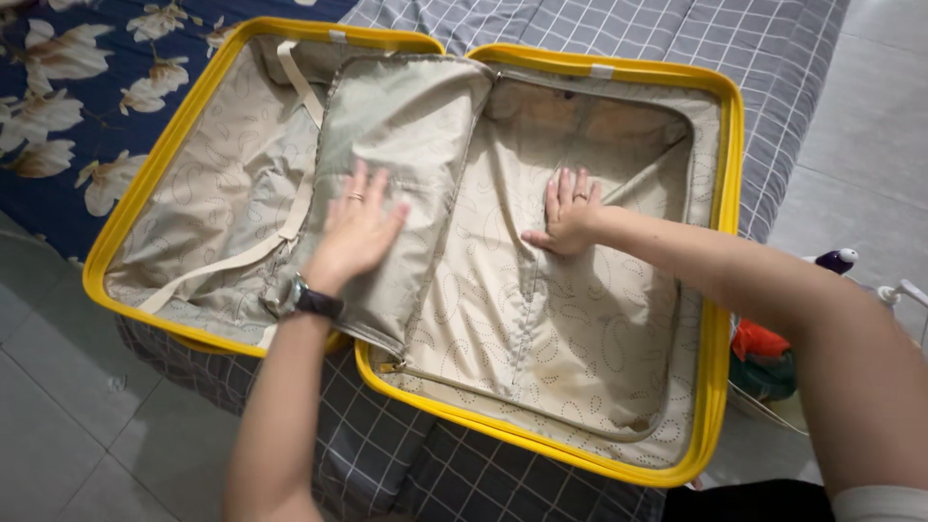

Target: The person opens a yellow suitcase on a bed and removes various toiletries, placing them into a white basket. They then close the suitcase, lift it, and carry both the suitcase and the basket of toiletries out of the room.

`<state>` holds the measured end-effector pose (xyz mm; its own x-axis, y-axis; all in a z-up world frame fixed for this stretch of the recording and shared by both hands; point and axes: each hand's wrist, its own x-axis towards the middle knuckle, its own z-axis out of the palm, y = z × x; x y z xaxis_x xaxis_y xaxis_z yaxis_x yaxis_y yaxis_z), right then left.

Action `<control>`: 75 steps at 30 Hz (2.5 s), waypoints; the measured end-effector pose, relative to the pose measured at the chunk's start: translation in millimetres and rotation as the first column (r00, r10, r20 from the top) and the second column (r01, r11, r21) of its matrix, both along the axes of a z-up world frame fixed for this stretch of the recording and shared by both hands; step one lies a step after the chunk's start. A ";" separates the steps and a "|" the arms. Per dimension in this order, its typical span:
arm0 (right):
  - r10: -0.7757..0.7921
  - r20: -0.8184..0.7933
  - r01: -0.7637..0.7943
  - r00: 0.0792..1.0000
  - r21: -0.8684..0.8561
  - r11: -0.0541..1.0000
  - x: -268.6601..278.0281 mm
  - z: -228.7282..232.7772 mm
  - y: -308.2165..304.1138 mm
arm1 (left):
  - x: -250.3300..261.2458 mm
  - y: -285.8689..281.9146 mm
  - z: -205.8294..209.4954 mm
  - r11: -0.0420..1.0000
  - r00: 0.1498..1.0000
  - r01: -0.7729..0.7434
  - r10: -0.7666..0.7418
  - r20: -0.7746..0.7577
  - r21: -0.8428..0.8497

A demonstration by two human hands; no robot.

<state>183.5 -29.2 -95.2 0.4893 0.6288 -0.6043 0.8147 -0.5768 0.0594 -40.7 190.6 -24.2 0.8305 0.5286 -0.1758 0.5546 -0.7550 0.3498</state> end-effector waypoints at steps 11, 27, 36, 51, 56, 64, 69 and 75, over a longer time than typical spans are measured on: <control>0.453 -0.119 -0.461 0.884 -0.056 0.886 -46.3 37.0 -27.2 | -55.9 91.2 -59.6 0.926 0.831 -0.372 0.361 -0.423 0.059; 0.078 -0.331 0.142 0.941 0.592 0.793 6.6 51.2 -13.6 | -41.2 8.0 97.7 0.741 0.474 0.456 0.266 0.839 -0.492; 0.474 -0.860 0.895 0.189 0.349 0.278 18.0 127.4 -53.9 | 25.3 -180.4 79.8 0.381 0.594 0.804 -0.493 0.636 -0.456; 0.109 -0.317 0.180 0.942 0.754 0.632 20.6 58.1 -47.3 | 45.6 -212.9 -41.5 0.418 0.560 0.767 -0.806 0.191 -0.487; -0.027 -0.161 0.126 0.987 0.648 0.751 11.1 65.6 -22.8 | 38.2 -203.0 -36.5 0.460 0.582 0.746 -0.802 0.136 -0.481; -0.522 0.036 0.382 0.852 0.638 0.668 61.8 84.0 -69.4 | 11.8 -123.5 -6.8 0.803 0.807 0.570 -0.587 -0.064 -0.174; -0.252 0.532 -0.106 0.808 0.553 0.827 75.0 81.8 -73.2 | 8.2 -68.2 -4.2 0.825 0.922 0.271 -0.371 0.113 0.495; 0.129 0.532 -0.450 0.837 0.535 0.715 82.3 52.7 20.9 | 14.4 -45.0 -21.3 0.899 0.963 0.190 -0.249 0.103 0.394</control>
